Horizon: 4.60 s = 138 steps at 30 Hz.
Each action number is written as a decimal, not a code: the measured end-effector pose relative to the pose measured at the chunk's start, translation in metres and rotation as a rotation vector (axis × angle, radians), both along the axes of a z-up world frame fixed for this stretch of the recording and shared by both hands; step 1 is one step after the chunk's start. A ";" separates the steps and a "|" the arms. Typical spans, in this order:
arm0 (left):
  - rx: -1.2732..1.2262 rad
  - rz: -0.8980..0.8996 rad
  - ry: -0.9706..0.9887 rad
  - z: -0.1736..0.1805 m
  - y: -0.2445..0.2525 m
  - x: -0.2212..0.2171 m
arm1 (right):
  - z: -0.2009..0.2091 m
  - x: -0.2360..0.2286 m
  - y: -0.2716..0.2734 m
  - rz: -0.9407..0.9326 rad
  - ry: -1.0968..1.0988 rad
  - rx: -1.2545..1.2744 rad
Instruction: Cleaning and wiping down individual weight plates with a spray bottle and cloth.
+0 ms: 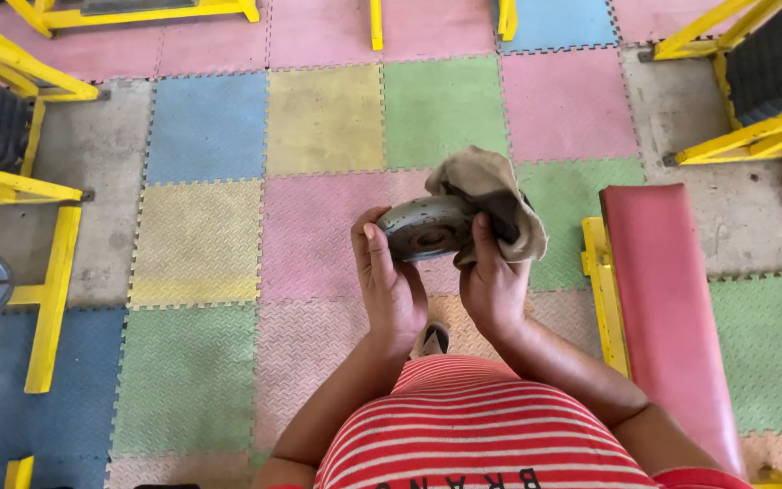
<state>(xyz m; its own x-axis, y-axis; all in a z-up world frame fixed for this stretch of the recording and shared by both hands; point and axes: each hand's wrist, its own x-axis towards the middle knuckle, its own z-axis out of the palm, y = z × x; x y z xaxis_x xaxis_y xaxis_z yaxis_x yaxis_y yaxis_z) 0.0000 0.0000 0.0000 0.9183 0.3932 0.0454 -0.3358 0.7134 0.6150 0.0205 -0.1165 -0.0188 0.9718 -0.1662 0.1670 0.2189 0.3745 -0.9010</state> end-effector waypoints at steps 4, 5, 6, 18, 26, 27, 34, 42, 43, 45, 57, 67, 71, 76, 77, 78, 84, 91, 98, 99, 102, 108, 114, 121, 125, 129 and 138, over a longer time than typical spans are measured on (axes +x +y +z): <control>-0.019 0.026 0.013 -0.002 -0.010 0.018 | -0.010 0.020 -0.014 -0.185 -0.425 -0.915; -0.011 0.032 0.025 -0.004 -0.012 0.019 | -0.012 0.021 -0.015 -0.070 -0.171 -0.404; -0.003 0.037 0.038 -0.006 -0.013 0.020 | -0.014 0.023 -0.015 0.051 0.088 0.103; 0.036 0.018 0.015 0.006 0.008 0.049 | -0.012 0.055 0.001 0.069 0.194 0.305; 0.035 0.029 0.012 0.004 0.066 0.080 | -0.015 0.086 0.054 0.016 -0.078 -0.330; 0.039 0.035 0.011 0.005 0.075 0.082 | -0.010 0.089 0.064 0.105 0.137 0.107; 0.053 0.105 0.061 0.006 0.159 0.106 | -0.006 0.123 0.159 0.200 0.217 0.195; 0.073 0.252 0.086 -0.005 0.250 0.111 | -0.037 0.141 0.249 0.363 0.258 0.244; 0.073 0.281 0.093 -0.003 0.258 0.109 | -0.039 0.142 0.259 0.391 0.267 0.241; 0.065 0.349 0.113 0.001 0.274 0.107 | -0.040 0.147 0.279 0.465 0.232 0.169; 0.014 0.755 0.116 -0.003 0.379 0.108 | -0.043 0.183 0.416 0.768 -0.014 -0.263; -0.056 1.093 0.135 -0.002 0.475 0.139 | -0.013 0.233 0.558 1.254 0.382 0.280; -0.052 1.220 0.150 -0.002 0.514 0.153 | -0.026 0.254 0.613 1.399 0.412 0.283; -0.068 1.414 0.181 -0.011 0.552 0.161 | -0.026 0.260 0.672 1.578 0.423 0.228; -0.081 1.455 0.177 -0.012 0.559 0.162 | -0.027 0.260 0.682 1.600 0.420 0.243; -0.094 1.495 0.172 -0.013 0.566 0.163 | -0.028 0.260 0.692 1.622 0.417 0.258; -0.086 1.612 0.170 -0.014 0.603 0.149 | -0.038 0.245 0.747 1.740 0.397 0.220; -0.127 1.705 0.202 -0.015 0.655 0.104 | -0.050 0.202 0.806 1.818 0.458 0.153; -0.094 1.749 0.164 -0.020 0.720 0.028 | -0.046 0.121 0.879 1.854 0.460 0.127; -0.108 1.759 0.172 -0.020 0.728 0.016 | -0.043 0.108 0.888 1.867 0.440 0.111; -0.111 1.778 0.176 -0.018 0.754 -0.020 | -0.049 0.075 0.917 1.904 0.454 0.088; -0.135 1.857 0.157 -0.020 0.798 -0.070 | -0.046 0.017 0.974 1.959 0.491 0.114; -0.146 1.916 0.194 -0.032 0.851 -0.106 | -0.049 -0.029 1.046 2.072 0.537 0.062; -0.123 2.039 0.240 -0.038 0.935 -0.142 | -0.054 -0.077 1.143 2.170 0.513 0.039; -0.172 2.082 0.197 -0.038 0.991 -0.163 | -0.048 -0.103 1.205 2.279 0.561 0.008; -0.170 2.163 0.220 -0.044 1.043 -0.184 | -0.041 -0.131 1.262 2.367 0.504 -0.020; -0.138 2.252 0.241 -0.054 1.138 -0.247 | -0.050 -0.202 1.366 2.434 0.466 -0.029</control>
